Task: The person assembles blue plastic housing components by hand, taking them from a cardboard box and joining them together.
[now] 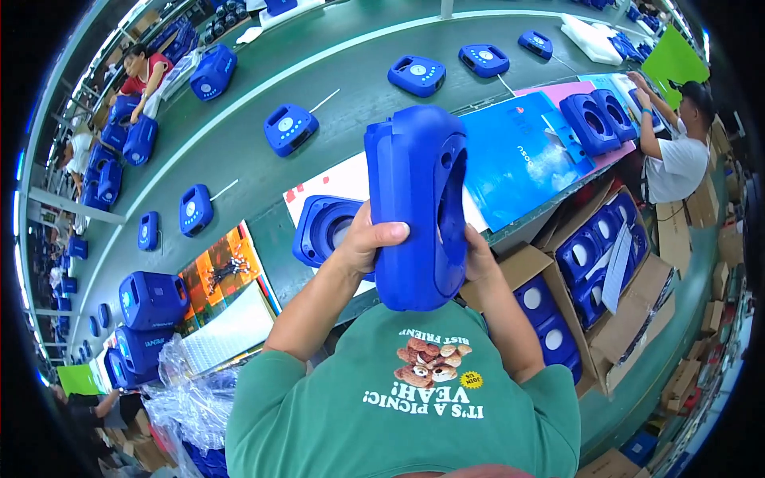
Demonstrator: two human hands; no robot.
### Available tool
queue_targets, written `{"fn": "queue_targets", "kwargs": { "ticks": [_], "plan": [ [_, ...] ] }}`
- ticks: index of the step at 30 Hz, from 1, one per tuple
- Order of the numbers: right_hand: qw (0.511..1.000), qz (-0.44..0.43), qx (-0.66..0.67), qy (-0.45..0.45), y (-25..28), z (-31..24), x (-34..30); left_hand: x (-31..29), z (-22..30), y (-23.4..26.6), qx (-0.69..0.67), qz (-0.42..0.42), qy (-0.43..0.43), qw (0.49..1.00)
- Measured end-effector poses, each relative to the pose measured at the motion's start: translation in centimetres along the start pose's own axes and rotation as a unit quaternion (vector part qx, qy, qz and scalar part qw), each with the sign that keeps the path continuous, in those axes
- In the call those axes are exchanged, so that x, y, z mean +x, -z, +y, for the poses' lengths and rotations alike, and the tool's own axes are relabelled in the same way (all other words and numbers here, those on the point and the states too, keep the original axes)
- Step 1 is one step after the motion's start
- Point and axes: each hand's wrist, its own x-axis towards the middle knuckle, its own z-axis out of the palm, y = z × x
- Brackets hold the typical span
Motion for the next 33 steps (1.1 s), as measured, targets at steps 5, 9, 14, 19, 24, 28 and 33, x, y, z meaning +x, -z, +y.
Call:
{"fn": "queue_targets", "kwargs": {
  "ticks": [5, 9, 14, 19, 24, 28, 33],
  "plan": [
    [0.973, -0.183, 0.139, -0.029, -1.8, 0.3, 1.6, -0.2, -0.5, 3.2, -0.166, -0.156, 0.054, 0.972],
    [0.986, 0.076, -0.088, 0.116, -3.6, -1.5, 0.4, -0.1, 0.9, 2.8, -0.051, 0.032, 0.002, 0.998],
    [0.877, 0.172, -0.357, 0.271, -7.0, -3.8, 0.5, 0.4, -1.1, 3.4, 0.118, 0.06, -0.062, 0.989],
    [0.443, 0.173, -0.781, 0.405, -11.4, -7.0, 3.9, 0.2, -2.1, 3.7, 0.243, 0.041, -0.089, 0.965],
    [0.341, 0.111, -0.874, 0.329, -15.7, -6.3, 5.1, -0.2, -1.2, 3.2, 0.337, 0.026, -0.099, 0.936],
    [0.667, 0.16, -0.662, 0.302, -10.8, -9.0, 3.8, -1.2, -0.7, 6.3, 0.192, 0.021, -0.115, 0.974],
    [0.892, 0.129, -0.381, 0.205, -9.6, -4.6, 0.5, -0.6, -1.2, 6.6, -0.271, -0.087, 0.013, 0.959]
  ]
}}
